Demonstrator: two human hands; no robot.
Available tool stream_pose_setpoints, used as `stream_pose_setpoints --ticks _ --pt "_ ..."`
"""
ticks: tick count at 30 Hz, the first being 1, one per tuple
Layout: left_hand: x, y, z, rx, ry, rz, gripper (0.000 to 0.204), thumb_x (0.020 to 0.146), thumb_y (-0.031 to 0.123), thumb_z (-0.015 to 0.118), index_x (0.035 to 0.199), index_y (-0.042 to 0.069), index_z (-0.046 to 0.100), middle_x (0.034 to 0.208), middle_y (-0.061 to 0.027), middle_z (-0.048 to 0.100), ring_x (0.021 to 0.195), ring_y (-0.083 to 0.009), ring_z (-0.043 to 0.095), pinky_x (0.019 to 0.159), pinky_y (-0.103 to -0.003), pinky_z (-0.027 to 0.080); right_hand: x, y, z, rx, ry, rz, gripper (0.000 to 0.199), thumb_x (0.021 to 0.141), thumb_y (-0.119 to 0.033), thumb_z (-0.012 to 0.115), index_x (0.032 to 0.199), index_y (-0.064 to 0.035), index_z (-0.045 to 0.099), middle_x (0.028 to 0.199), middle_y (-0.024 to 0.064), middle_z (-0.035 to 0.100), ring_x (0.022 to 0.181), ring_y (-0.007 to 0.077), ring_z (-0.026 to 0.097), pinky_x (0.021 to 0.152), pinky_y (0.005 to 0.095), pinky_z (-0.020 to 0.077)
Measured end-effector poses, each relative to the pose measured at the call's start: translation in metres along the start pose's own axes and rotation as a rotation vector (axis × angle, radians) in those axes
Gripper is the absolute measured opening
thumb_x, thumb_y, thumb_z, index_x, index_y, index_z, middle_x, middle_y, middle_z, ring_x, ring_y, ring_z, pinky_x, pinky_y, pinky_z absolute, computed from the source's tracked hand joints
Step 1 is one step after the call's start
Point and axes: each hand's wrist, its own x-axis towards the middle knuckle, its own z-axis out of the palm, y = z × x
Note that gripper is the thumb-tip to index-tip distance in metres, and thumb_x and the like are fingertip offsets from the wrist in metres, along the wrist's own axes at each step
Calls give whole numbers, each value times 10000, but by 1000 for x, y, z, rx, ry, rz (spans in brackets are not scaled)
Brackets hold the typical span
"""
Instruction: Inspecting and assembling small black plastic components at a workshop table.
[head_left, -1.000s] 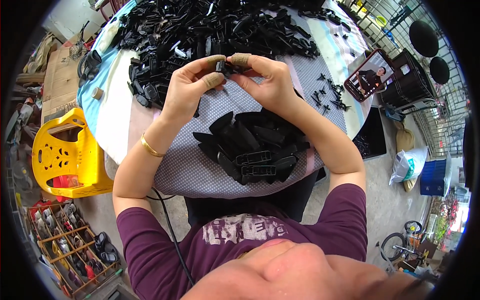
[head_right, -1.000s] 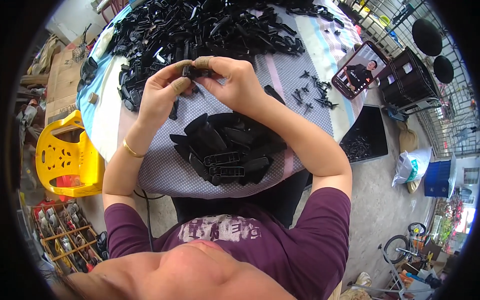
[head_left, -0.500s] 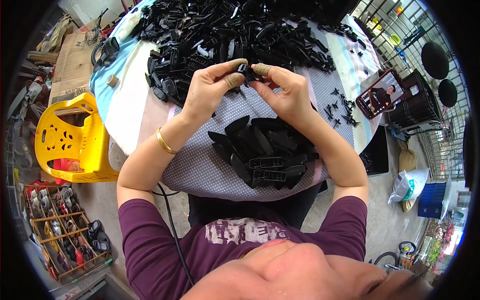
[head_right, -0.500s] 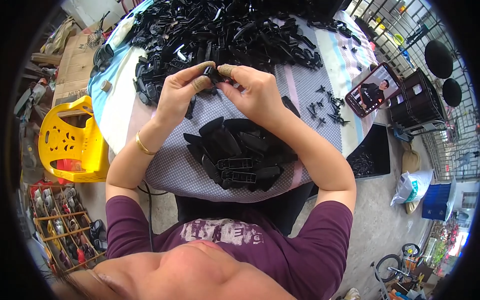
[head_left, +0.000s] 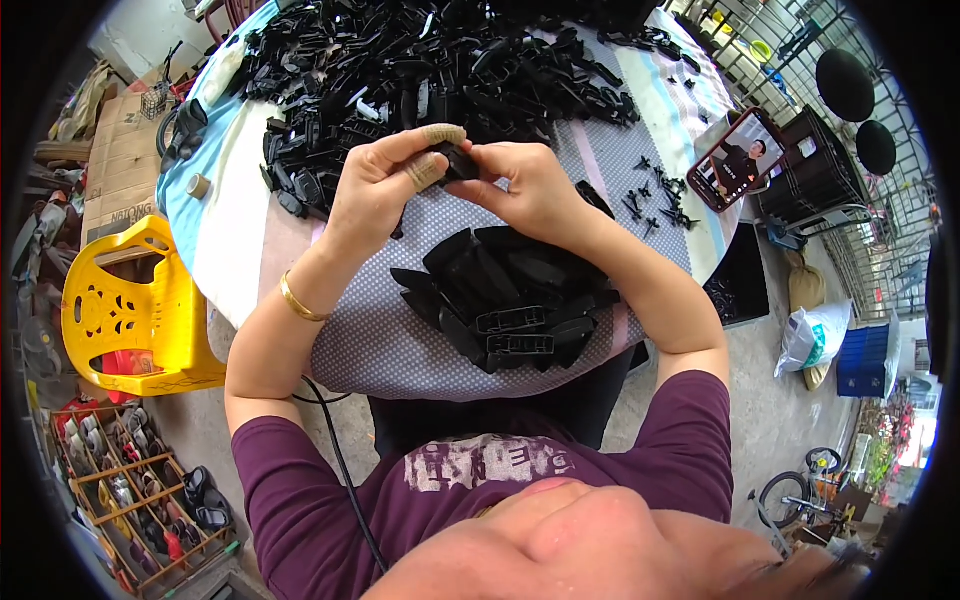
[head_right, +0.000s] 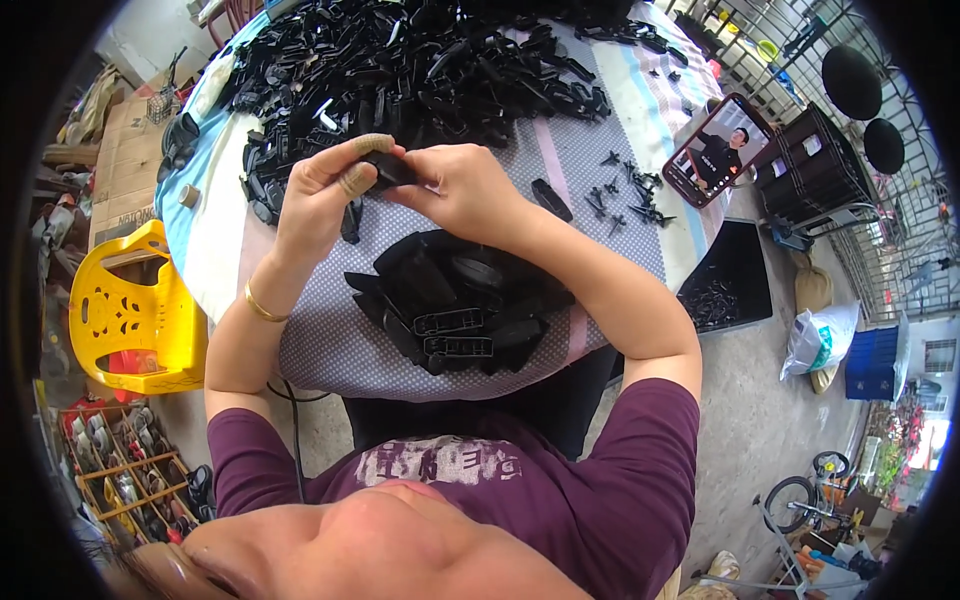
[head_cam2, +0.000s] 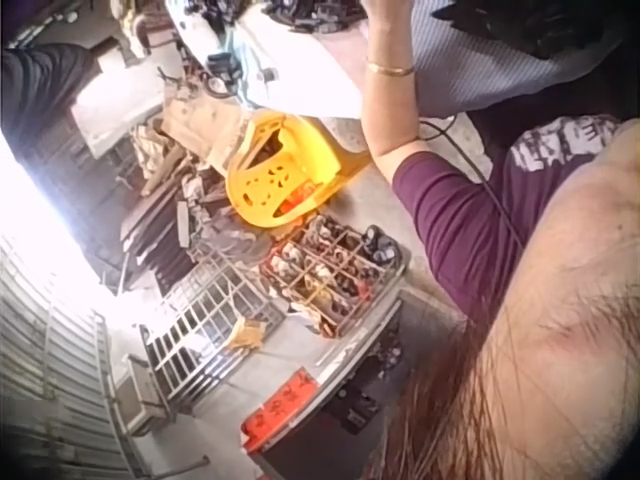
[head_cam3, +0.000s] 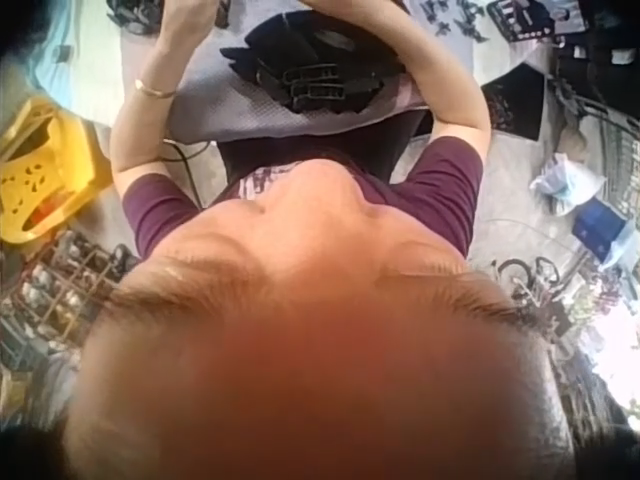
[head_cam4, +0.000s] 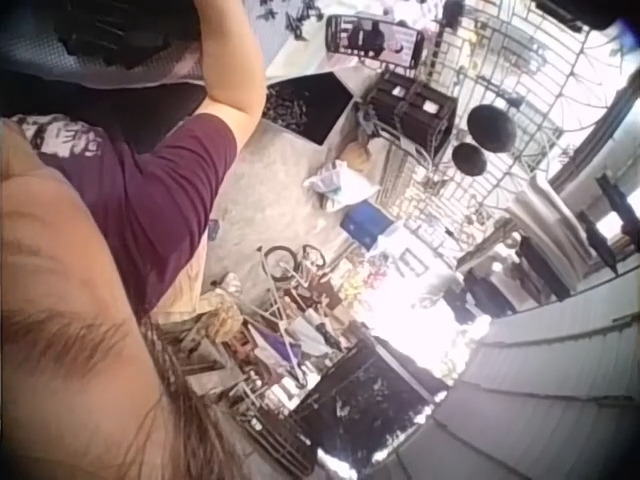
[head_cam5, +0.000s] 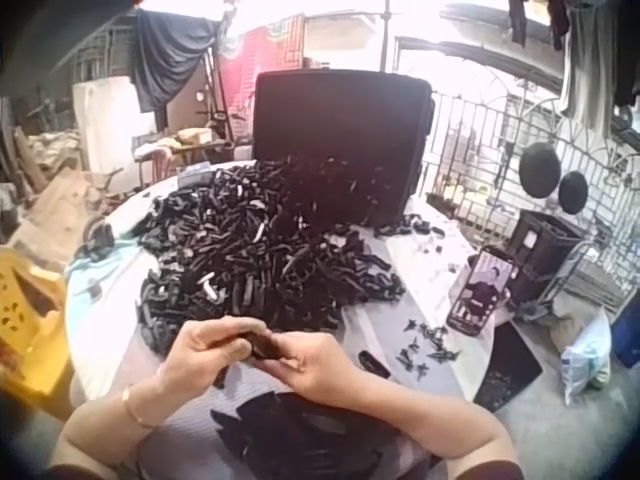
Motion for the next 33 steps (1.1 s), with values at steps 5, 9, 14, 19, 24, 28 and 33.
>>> stream_pose_setpoints --ticks 5,9,14,19,24,28,33 --pt "-3 3 1 9 10 5 249 841 4 589 1087 -15 624 992 -83 653 895 -121 606 824 -227 486 -2 -4 4 -50 114 -166 256 754 -138 721 918 32 621 753 152 627 641 233 634 554 279 484" --pt "-1 -3 8 -109 51 18 251 840 -24 578 1087 -11 622 982 -68 654 883 -100 603 799 -203 487 -2 0 4 -54 120 -179 269 761 -134 720 948 34 623 778 146 637 664 205 638 579 270 498" --pt "0 -4 1 -253 28 57 240 860 23 572 1095 -12 607 1023 -73 636 936 -114 579 841 -231 465 1 -7 2 163 99 52 357 776 -149 719 1056 37 598 831 97 649 750 115 619 664 242 503" --pt "1 -3 2 -328 41 -94 365 857 87 605 1195 -21 521 1137 -126 580 1014 -187 566 907 -309 448 2 -1 -1 -72 225 -98 315 679 -103 770 951 -5 645 862 87 627 716 151 618 662 256 505" --pt "2 -3 0 -250 -13 -208 488 837 38 620 1279 -15 421 1043 -100 589 986 -166 574 871 -279 471 1 -10 -1 -265 147 -262 324 610 -83 782 898 -20 648 873 85 597 784 218 588 657 299 498" --pt "3 5 -2 -240 -106 -272 572 805 36 648 1300 -36 370 1008 -107 589 957 -166 580 859 -288 477 5 -13 -2 -189 170 -306 293 567 -78 791 810 -15 639 919 78 591 892 239 550 694 316 493" --pt "1 1 -3 -267 -159 -363 596 760 18 669 1283 -47 392 1038 -129 564 983 -190 581 856 -304 489 5 -9 1 -213 87 -422 298 520 -57 774 784 -21 642 992 47 607 912 245 546 729 332 490"
